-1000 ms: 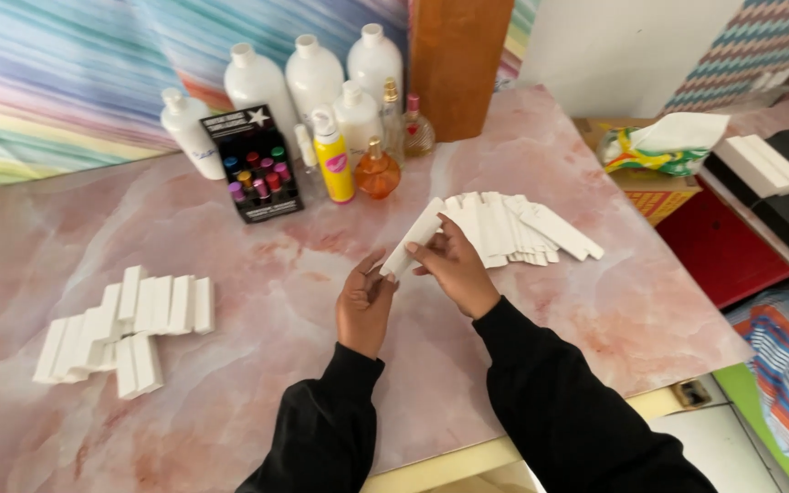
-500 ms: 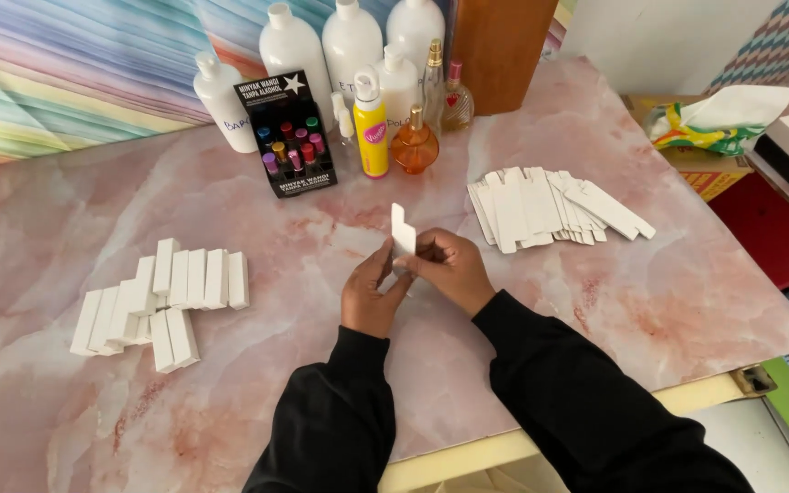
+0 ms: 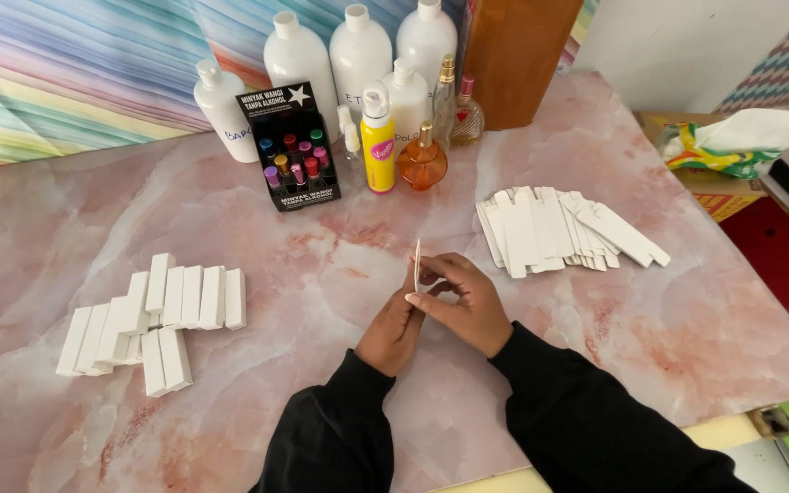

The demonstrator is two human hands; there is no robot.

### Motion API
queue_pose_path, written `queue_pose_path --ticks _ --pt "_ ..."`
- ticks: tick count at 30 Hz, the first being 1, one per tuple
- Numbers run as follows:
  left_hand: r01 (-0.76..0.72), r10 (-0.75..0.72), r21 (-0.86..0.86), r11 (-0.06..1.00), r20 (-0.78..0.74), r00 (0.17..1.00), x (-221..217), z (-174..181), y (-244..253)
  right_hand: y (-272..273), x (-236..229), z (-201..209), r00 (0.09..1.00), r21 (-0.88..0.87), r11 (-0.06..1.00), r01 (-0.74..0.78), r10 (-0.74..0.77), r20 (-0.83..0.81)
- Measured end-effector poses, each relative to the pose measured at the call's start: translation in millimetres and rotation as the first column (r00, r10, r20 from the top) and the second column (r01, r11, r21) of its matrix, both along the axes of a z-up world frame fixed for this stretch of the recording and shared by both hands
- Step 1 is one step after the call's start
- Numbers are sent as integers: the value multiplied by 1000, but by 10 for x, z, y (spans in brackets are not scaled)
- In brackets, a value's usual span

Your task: Folding flat cardboard templates into small rectangular boxes for perfume products

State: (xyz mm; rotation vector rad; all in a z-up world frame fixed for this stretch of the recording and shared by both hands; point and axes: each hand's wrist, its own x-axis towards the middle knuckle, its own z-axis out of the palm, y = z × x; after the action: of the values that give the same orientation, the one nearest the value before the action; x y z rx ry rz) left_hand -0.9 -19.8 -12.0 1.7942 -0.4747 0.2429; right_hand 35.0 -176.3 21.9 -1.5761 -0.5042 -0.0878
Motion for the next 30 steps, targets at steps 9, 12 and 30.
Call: queue_pose_path --ticks 9,12,30 --pt "-102 75 -155 983 -170 983 -17 180 65 -12 97 -78 997 -3 1000 -9 9 -81" --pt "-130 76 -179 975 -281 957 -1 182 101 -13 109 -137 998 -67 998 -9 5 -69" --pt "-233 128 -115 966 -568 813 -20 -42 83 6 27 -11 998 81 996 46 -42 -55"
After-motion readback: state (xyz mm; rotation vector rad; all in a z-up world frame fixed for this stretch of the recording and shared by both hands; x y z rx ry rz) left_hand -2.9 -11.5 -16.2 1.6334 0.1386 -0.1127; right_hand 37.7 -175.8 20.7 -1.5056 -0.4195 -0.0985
